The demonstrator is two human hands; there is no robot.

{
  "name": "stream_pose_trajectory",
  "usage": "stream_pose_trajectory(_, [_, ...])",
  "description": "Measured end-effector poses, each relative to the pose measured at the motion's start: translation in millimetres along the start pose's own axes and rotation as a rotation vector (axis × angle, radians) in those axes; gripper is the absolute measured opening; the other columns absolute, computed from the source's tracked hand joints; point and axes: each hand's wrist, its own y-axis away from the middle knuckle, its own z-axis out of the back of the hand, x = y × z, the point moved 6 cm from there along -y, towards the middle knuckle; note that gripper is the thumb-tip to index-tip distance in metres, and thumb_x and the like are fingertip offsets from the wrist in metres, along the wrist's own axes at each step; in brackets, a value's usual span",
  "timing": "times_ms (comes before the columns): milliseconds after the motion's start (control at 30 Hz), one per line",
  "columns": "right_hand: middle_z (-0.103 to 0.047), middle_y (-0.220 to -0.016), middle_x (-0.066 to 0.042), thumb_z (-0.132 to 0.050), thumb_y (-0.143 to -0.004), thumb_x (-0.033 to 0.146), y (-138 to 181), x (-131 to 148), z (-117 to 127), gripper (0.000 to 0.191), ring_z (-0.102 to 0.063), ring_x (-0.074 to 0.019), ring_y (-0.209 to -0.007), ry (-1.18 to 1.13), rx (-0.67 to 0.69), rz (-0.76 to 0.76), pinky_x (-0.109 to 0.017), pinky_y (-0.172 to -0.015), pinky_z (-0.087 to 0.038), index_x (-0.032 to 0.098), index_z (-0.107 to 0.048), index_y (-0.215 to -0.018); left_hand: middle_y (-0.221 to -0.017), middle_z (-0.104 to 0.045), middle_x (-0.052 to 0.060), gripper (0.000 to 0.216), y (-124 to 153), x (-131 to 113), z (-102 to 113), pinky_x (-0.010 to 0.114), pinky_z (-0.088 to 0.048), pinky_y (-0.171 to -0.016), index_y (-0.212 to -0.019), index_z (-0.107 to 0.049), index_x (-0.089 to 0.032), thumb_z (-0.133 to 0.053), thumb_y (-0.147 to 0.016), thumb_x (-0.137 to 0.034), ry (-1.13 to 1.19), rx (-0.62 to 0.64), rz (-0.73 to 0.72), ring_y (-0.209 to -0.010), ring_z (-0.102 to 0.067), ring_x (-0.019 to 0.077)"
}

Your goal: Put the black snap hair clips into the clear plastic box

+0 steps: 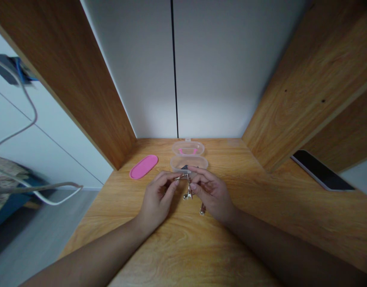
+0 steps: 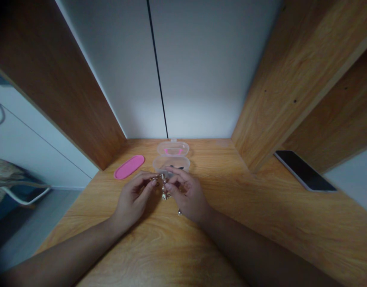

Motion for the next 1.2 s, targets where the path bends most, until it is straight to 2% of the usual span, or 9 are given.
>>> stream_pose_trajectory(267, [-0.060,-0.073,0.004,-0.067,-0.090,0.029,-1,-5,-1,0.039,-0.059,-0.0105,-0.066,-0.159,0.025,-0.063,-0.025,-0.067,-0.049,0.022,-0.060,-0.128,-0.098,-0.068,0.006,0.019,1,-4,0,0.028,-0.048,-0.077,-0.110,-0.070,-0.023,-0.059,-0.095,-0.024,0.014,0.023,-0.055,-0.089,-0.062,0.0161])
stream_pose_trajectory(433, [-0.057,-0.070,0.004,-0.071,-0.086,0.034,-4,-10,2,0.042,-0.054,-0.0106,-0.063,-0.220,0.002,-0.122,-0.024,-0.062,-0.046,0.021,-0.062,-0.125,-0.099,-0.067,0.007,0.020,1,-7,-1,0.029,-0.049,-0.081,-0.109,-0.071,-0.022,-0.057,-0.095,-0.023,0.007,0.036,-0.097,-0.092,-0.062,0.0167])
stream_pose_trajectory(833, [-0.069,-0.079,-0.002,-0.082,-0.074,0.041,-6,-21,-4,0.050,-0.054,-0.0104,-0.060,-0.445,0.080,-0.267,-0.024,-0.060,-0.048,0.023,-0.069,-0.119,-0.095,-0.069,0.007,0.019,2,-5,1,0.029,-0.049,-0.078,-0.108,-0.071,-0.021,-0.059,-0.094,-0.026,-0.020,-0.008,-0.033,-0.087,-0.063,0.0170])
stream_pose_trajectory(1033, [-0.072,-0.091,-0.005,-0.086,-0.068,0.035,-5,-18,-10,0.048,-0.053,-0.0098,-0.060,-0.587,0.087,-0.349,-0.024,-0.059,-0.045,0.023,-0.072,-0.113,-0.092,-0.068,0.006,0.021,3,-6,2,0.027,-0.047,-0.075,-0.112,-0.071,-0.021,-0.059,-0.094,-0.026,0.013,0.004,-0.042,-0.083,-0.061,0.0153])
stream_pose_trajectory(1100, [-0.071,-0.088,-0.004,-0.086,-0.068,0.034,-5,-16,-10,0.047,-0.051,-0.0098,-0.060,-0.609,0.079,-0.353,-0.024,-0.058,-0.043,0.022,-0.073,-0.111,-0.090,-0.067,0.005,0.022,3,-8,3,0.027,-0.047,-0.074,-0.111,-0.071,-0.021,-0.059,-0.095,-0.026,0.023,-0.008,-0.041,-0.081,-0.061,0.0153])
stream_pose_trajectory(1200, [-0.067,-0.073,-0.002,-0.085,-0.069,0.033,-5,-15,-10,0.045,-0.046,-0.0094,-0.056,-0.626,0.075,-0.362,-0.024,-0.056,-0.039,0.020,-0.073,-0.110,-0.087,-0.066,0.005,0.022,4,-8,3,0.027,-0.046,-0.072,-0.110,-0.072,-0.020,-0.058,-0.095,-0.028,0.033,-0.008,-0.030,-0.079,-0.060,0.0155])
